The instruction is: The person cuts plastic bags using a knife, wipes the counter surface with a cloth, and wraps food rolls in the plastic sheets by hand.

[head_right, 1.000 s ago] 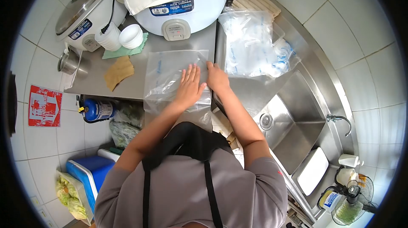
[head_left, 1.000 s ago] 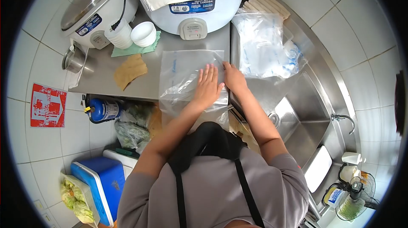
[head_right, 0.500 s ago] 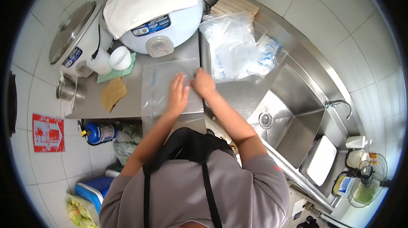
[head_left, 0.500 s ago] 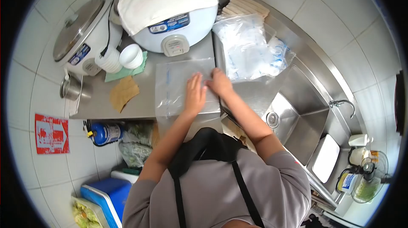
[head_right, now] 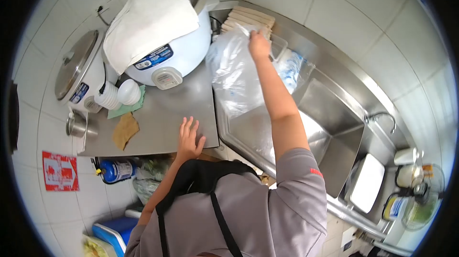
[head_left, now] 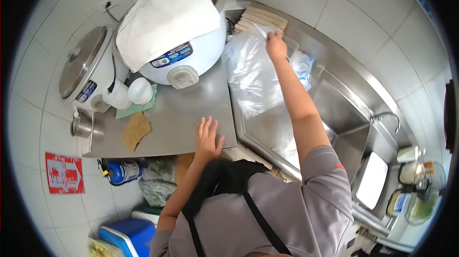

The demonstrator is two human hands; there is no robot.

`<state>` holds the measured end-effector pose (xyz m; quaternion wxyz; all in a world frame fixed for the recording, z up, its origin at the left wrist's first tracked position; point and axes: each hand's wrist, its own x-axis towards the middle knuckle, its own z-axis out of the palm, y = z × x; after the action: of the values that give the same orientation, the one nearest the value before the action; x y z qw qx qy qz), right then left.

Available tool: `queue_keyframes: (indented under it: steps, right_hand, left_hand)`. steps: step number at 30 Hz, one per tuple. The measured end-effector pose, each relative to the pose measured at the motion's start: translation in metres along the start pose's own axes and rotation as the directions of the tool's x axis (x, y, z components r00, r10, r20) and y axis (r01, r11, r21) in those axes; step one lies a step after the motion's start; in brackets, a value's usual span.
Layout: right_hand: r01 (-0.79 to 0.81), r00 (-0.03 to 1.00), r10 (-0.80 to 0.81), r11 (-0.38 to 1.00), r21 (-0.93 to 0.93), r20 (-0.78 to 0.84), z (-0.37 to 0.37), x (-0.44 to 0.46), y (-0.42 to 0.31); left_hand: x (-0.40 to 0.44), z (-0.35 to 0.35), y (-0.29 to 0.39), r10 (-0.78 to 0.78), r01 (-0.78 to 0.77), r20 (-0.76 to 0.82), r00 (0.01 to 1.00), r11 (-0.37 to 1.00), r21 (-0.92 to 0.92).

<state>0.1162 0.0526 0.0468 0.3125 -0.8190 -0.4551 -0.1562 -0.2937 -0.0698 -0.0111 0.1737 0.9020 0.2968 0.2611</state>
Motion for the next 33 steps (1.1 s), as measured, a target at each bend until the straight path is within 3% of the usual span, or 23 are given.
queue_keyframes:
  steps: [2,3,6,7,8,9,10,11,13,16,18,20,21,22,24,28,30,32,33]
  right_hand:
    - [-0.022,0.999,0.019,0.992,-0.123,-0.026,0.028,0.010,0.029]
    - [-0.021,0.991,0.045,0.983,-0.180,0.129,0.044,0.016,0.048]
    - [-0.048,0.999,0.050,0.996,-0.079,0.015,0.106,0.014,0.091]
    - [0.009,0.993,0.008,0.989,-0.145,0.117,0.102,0.015,0.091]
    - [-0.067,0.987,0.092,0.983,-0.174,0.135,0.098,0.012,0.082]
    - [-0.016,0.996,0.036,0.974,-0.228,0.083,0.119,0.013,0.097]
    - [0.211,0.977,-0.188,0.900,-0.383,0.097,0.156,0.024,0.138]
    - [-0.044,0.989,0.058,0.993,-0.108,0.135,0.119,0.015,0.105]
    - [-0.172,0.984,0.175,0.982,-0.074,0.038,0.067,0.000,0.059]
    - [0.116,0.985,-0.111,0.993,0.030,-0.130,0.037,-0.021,0.043]
    - [0.112,0.982,-0.172,0.869,0.482,0.083,0.021,-0.060,-0.001]
    - [0.051,0.900,-0.325,0.741,0.669,0.291,0.006,-0.116,-0.073]
    - [0.033,0.784,-0.408,0.781,0.624,0.468,-0.008,-0.139,-0.113]
    - [0.147,0.732,-0.521,0.750,0.645,0.439,-0.002,-0.163,-0.139]
    - [0.238,0.644,-0.561,0.793,0.561,0.519,0.008,-0.187,-0.185]
    - [0.420,0.674,-0.510,0.860,0.290,0.534,0.023,-0.197,-0.227]
    - [0.547,0.641,-0.536,0.821,0.163,0.549,0.019,-0.194,-0.242]
    - [0.648,0.610,-0.695,0.714,0.266,0.381,0.016,-0.205,-0.277]
    - [0.705,0.520,-0.785,0.617,0.350,0.335,0.024,-0.214,-0.301]
  left_hand:
    - [-0.003,0.005,-0.003,-0.001,0.001,-0.033,0.999,1.000,0.019]
    - [-0.008,0.011,-0.008,-0.006,0.007,-0.049,0.999,0.999,0.040]
    - [-0.032,0.000,-0.014,-0.137,0.144,-0.066,0.988,0.982,0.119]
    - [-0.033,-0.001,-0.014,-0.178,0.184,-0.063,0.982,0.974,0.129]
    - [-0.039,-0.003,-0.015,-0.226,0.239,-0.100,0.969,0.960,0.145]
    - [-0.045,-0.006,-0.017,-0.263,0.281,-0.124,0.957,0.947,0.157]
    - [-0.050,-0.011,-0.014,-0.283,0.307,-0.147,0.948,0.935,0.179]
    - [-0.059,-0.014,-0.018,-0.301,0.335,-0.191,0.934,0.925,0.181]
    - [-0.078,-0.026,-0.023,-0.344,0.408,-0.279,0.896,0.887,0.217]
    - [-0.107,-0.042,-0.031,-0.433,0.538,-0.405,0.805,0.820,0.193]
    - [-0.123,-0.053,-0.042,-0.457,0.597,-0.489,0.743,0.783,0.176]
    - [-0.134,-0.066,-0.055,-0.440,0.630,-0.569,0.694,0.755,0.184]
    - [-0.136,-0.073,-0.061,-0.441,0.637,-0.591,0.675,0.753,0.165]
    - [-0.136,-0.082,-0.070,-0.442,0.641,-0.610,0.658,0.754,0.144]
    - [-0.140,-0.096,-0.088,-0.431,0.636,-0.637,0.640,0.761,0.124]
    - [-0.148,-0.131,-0.130,-0.406,0.631,-0.676,0.615,0.767,0.113]
    - [-0.155,-0.147,-0.150,-0.412,0.637,-0.685,0.601,0.764,0.100]
    - [-0.164,-0.161,-0.171,-0.411,0.643,-0.694,0.591,0.759,0.099]
    - [-0.165,-0.168,-0.178,-0.421,0.647,-0.696,0.582,0.758,0.084]
